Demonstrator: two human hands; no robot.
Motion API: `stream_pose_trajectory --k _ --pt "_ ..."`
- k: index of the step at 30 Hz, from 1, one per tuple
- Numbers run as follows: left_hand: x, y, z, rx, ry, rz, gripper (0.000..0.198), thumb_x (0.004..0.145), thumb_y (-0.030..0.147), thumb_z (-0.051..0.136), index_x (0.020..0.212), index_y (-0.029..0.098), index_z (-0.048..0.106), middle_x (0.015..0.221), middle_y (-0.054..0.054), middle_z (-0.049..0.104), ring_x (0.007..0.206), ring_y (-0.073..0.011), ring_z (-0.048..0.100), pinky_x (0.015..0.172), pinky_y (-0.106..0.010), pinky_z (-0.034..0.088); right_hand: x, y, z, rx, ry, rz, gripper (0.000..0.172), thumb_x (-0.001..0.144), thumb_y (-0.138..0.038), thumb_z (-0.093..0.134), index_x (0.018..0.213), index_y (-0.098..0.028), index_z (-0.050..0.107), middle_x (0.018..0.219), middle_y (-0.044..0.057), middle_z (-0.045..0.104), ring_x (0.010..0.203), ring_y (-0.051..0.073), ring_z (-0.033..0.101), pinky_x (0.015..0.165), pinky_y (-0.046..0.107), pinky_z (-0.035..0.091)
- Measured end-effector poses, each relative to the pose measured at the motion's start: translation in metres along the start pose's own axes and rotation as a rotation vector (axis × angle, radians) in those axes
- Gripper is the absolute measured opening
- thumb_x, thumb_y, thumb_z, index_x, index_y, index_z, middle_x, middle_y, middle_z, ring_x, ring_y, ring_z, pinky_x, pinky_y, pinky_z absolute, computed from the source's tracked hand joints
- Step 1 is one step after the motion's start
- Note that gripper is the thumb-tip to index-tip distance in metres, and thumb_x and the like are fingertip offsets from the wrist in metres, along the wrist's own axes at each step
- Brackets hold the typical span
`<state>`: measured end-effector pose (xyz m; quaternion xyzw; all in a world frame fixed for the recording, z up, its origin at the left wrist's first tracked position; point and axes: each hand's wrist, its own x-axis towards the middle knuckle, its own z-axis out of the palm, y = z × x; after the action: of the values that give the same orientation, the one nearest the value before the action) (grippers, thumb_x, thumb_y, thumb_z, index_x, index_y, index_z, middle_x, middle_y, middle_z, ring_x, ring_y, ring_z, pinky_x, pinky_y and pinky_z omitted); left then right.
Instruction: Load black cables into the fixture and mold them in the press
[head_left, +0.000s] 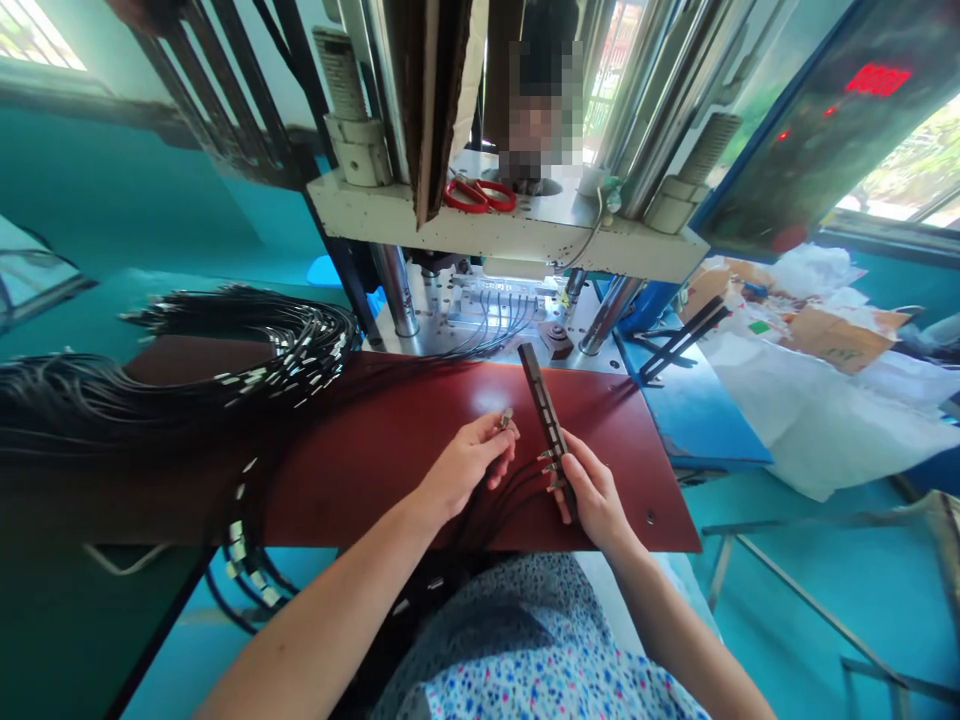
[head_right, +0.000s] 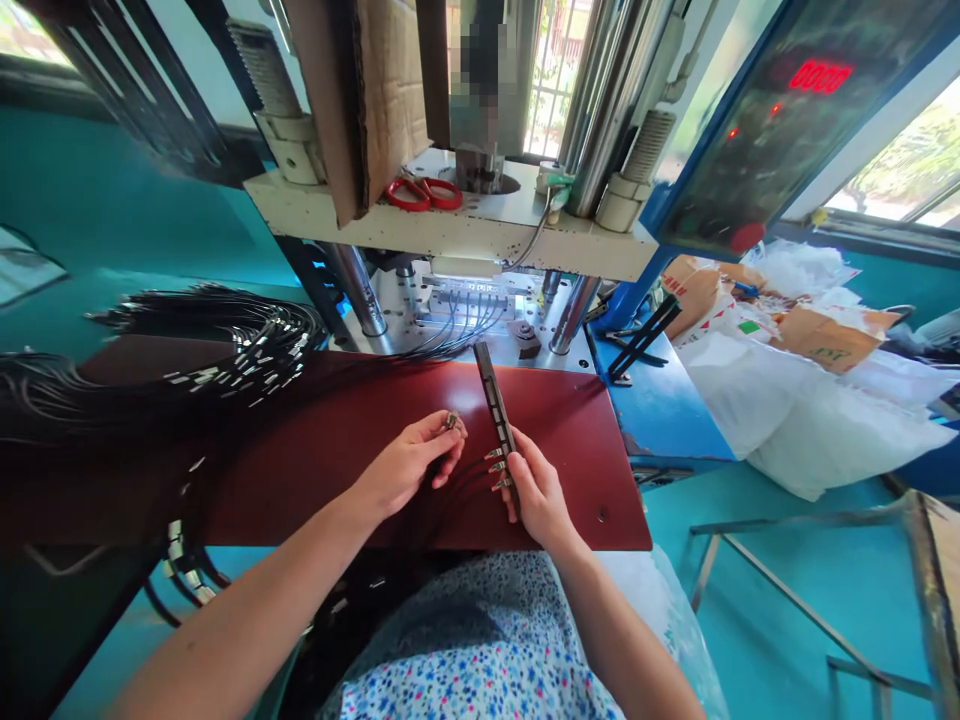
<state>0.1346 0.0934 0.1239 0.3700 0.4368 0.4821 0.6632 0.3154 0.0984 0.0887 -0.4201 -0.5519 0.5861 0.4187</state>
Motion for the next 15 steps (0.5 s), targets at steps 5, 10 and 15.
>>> stream_pose_trajectory --k 5,10,15 --pt "0.002 -0.009 0.002 -0.143 0.124 0.001 0.021 0.073 0.033 0.057 0.082 0.019 0.044 0.055 0.007 0.043 0.04 -0.0032 0.03 0.034 -0.013 0.015 0.001 -0.001 0.001 0.002 -0.028 -0.005 0.041 0.088 -0.041 0.047 0.124 -0.02 0.046 0.057 -0.005 0.051 0.035 0.005 0.042 0.028 0.014 0.034" --pt "0.002 -0.016 0.007 -0.083 0.108 -0.009 0.02 0.069 0.028 0.059 0.075 0.017 0.043 0.057 0.005 0.048 0.042 -0.003 0.033 0.034 -0.013 0.02 0.0 0.0 -0.001 0.004 -0.06 -0.003 0.042 0.088 -0.041 0.047 0.126 -0.021 0.045 0.06 -0.004 0.051 0.038 0.006 0.044 0.028 0.013 0.036" --pt "0.002 -0.018 0.01 0.027 0.141 0.032 0.019 0.068 0.027 0.06 0.074 0.016 0.046 0.05 0.008 0.041 0.04 -0.0037 0.034 0.035 -0.015 0.025 -0.001 0.0 -0.001 -0.004 -0.082 -0.008 0.041 0.089 -0.039 0.046 0.126 -0.022 0.045 0.059 -0.005 0.05 0.037 0.005 0.043 0.028 0.013 0.035"
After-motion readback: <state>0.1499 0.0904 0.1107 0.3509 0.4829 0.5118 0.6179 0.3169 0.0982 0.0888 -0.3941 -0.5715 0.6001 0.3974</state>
